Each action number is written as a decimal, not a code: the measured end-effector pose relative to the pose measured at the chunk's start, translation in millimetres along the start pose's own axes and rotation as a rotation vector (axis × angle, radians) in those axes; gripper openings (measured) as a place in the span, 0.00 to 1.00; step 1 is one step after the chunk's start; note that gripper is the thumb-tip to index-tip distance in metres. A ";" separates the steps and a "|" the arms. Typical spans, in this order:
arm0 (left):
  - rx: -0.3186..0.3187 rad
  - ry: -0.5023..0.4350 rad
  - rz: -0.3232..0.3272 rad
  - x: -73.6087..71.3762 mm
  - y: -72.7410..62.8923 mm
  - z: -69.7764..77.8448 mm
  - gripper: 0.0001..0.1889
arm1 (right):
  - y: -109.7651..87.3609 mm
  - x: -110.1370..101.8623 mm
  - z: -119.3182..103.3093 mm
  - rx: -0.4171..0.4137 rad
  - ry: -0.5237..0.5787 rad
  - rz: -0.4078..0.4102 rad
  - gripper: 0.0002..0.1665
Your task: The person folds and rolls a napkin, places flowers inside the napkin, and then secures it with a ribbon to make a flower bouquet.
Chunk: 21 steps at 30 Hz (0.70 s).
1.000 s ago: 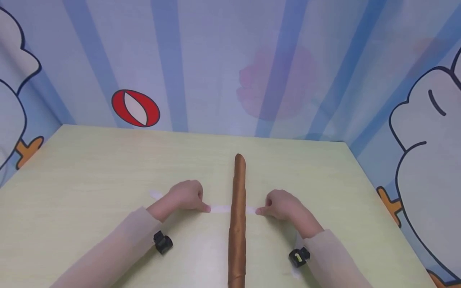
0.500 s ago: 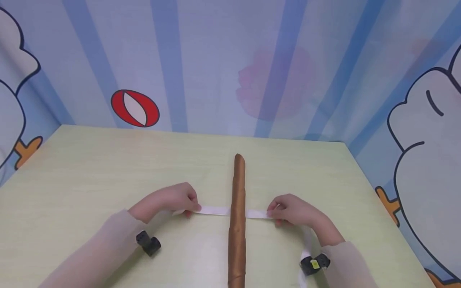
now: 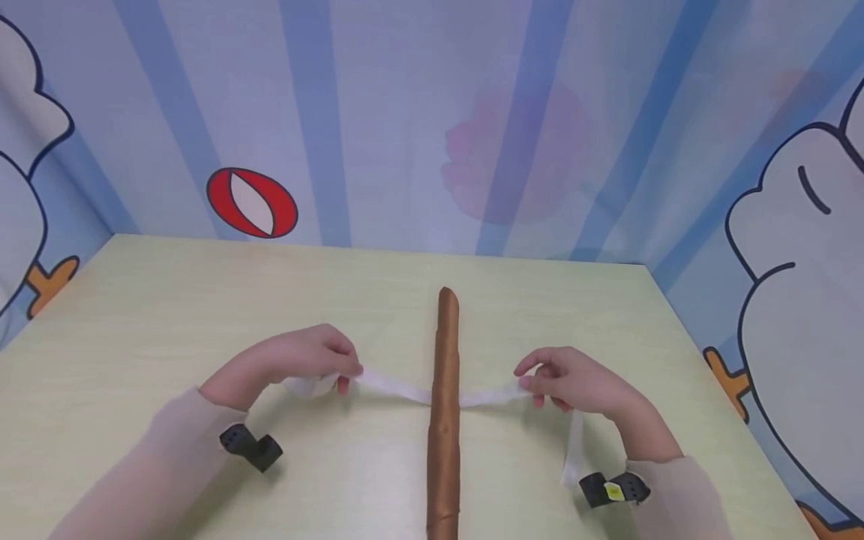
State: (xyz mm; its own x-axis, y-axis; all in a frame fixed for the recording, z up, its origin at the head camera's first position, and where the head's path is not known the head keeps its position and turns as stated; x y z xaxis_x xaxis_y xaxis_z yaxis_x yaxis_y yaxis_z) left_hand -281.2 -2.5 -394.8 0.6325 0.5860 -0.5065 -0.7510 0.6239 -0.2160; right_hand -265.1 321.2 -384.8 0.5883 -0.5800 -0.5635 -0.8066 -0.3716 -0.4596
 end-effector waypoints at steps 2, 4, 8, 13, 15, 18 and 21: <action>0.012 -0.005 0.001 -3.2 -1.2 5.4 0.13 | -3.1 -2.9 -4.2 -0.006 0.005 0.010 0.23; 0.019 0.001 0.002 -5.9 -1.9 10.1 0.13 | -6.2 -5.5 -8.4 -0.008 0.006 0.022 0.23; 0.022 0.003 0.000 -8.9 -2.8 19.0 0.13 | -9.6 -9.5 -15.4 -0.014 -0.016 0.048 0.22; 0.016 0.029 0.005 -12.2 -3.1 23.8 0.12 | -9.1 -11.6 -20.6 -0.017 -0.032 0.056 0.21; 0.012 0.048 0.006 -13.5 -3.3 24.2 0.12 | -9.0 -12.8 -21.2 -0.008 -0.035 0.063 0.21; 0.005 0.076 0.011 -15.8 -4.3 24.5 0.12 | -9.2 -15.4 -20.9 0.010 -0.036 0.078 0.20; -0.005 0.073 0.020 -17.7 -5.5 23.8 0.11 | -10.1 -18.0 -20.6 0.018 -0.038 0.093 0.20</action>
State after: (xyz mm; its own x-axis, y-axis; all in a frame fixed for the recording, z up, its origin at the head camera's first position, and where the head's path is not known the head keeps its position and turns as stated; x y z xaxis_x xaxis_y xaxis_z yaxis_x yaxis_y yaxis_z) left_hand -283.7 -4.0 -364.8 0.6015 0.5590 -0.5707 -0.7647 0.6096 -0.2089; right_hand -268.7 320.4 -355.8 0.5125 -0.5833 -0.6301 -0.8571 -0.3039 -0.4159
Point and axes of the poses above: each hand's wrist, its own y-axis towards the middle knuckle, its own x-axis out of the palm, z = x × y, the point moved 6 cm from there along y, towards the middle knuckle, and after that the axes turned 10 degrees about x, right-handed, at the moved point
